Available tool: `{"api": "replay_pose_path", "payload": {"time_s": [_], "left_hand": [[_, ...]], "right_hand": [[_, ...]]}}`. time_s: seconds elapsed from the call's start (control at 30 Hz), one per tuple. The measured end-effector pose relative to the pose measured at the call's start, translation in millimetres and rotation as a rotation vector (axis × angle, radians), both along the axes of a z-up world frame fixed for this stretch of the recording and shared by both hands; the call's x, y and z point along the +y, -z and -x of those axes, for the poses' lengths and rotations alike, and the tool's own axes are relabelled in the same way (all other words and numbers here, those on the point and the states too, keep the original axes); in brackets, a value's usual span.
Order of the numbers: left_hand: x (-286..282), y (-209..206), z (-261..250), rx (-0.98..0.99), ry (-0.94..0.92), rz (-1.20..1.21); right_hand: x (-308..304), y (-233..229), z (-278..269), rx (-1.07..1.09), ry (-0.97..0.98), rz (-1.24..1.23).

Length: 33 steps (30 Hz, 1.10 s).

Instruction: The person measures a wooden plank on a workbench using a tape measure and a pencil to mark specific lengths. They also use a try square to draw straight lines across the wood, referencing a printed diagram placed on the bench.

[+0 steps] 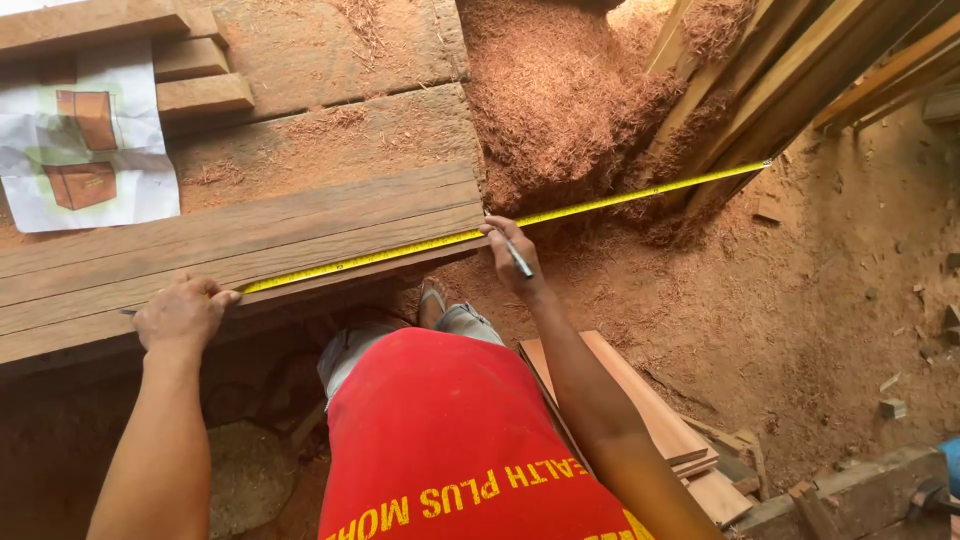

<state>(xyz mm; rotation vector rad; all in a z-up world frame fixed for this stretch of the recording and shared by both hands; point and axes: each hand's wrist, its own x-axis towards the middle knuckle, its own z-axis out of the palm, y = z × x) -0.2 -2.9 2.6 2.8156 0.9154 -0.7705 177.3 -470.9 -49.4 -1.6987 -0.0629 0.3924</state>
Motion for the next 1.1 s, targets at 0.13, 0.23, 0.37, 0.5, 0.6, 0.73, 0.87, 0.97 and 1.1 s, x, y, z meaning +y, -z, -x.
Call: {"api": "replay_pose_path", "payload": {"time_s": [0.13, 0.23, 0.37, 0.5, 0.6, 0.73, 0.87, 0.97, 1.1], "left_hand": [[-1.2, 0.7, 0.1, -0.027, 0.007, -0.021], [-0.8, 5.6, 5.1, -0.05, 0.048, -0.045], [1.1, 13.1, 10.5, -0.106, 0.103, -0.084], [-0.3, 13.5, 13.6, -0.107, 0.104, -0.096], [-0.7, 14.9, 11.0, -0.093, 0.102, -0.103], [1.2, 14.9, 11.0, -0.083, 0.085, -0.089], [1.2, 14.1, 12.0, -0.082, 0.091, -0.079], [2.7, 15.1, 11.1, -0.089, 0.102, -0.086], [1.1, 13.1, 12.2, -0.078, 0.078, -0.073]], "right_hand": [[8.3, -8.3, 8.2, -0.306, -0.205, 0.329], [4.8, 2.0, 15.8, -0.669, -0.29, 0.419], [3.1, 12.7, 23.0, -0.791, -0.343, 0.539], [-1.8, 27.5, 24.1, -0.779, -0.349, 0.54], [-2.4, 16.4, 17.8, -0.759, -0.374, 0.523], [3.5, -11.9, 10.4, -0.355, -0.288, 0.397], [-3.8, -3.2, 5.1, -0.274, -0.06, 0.094], [-23.5, 56.6, 0.5, 0.004, 0.015, -0.146], [-14.0, 36.1, 1.8, -0.041, -0.039, -0.026]]}}
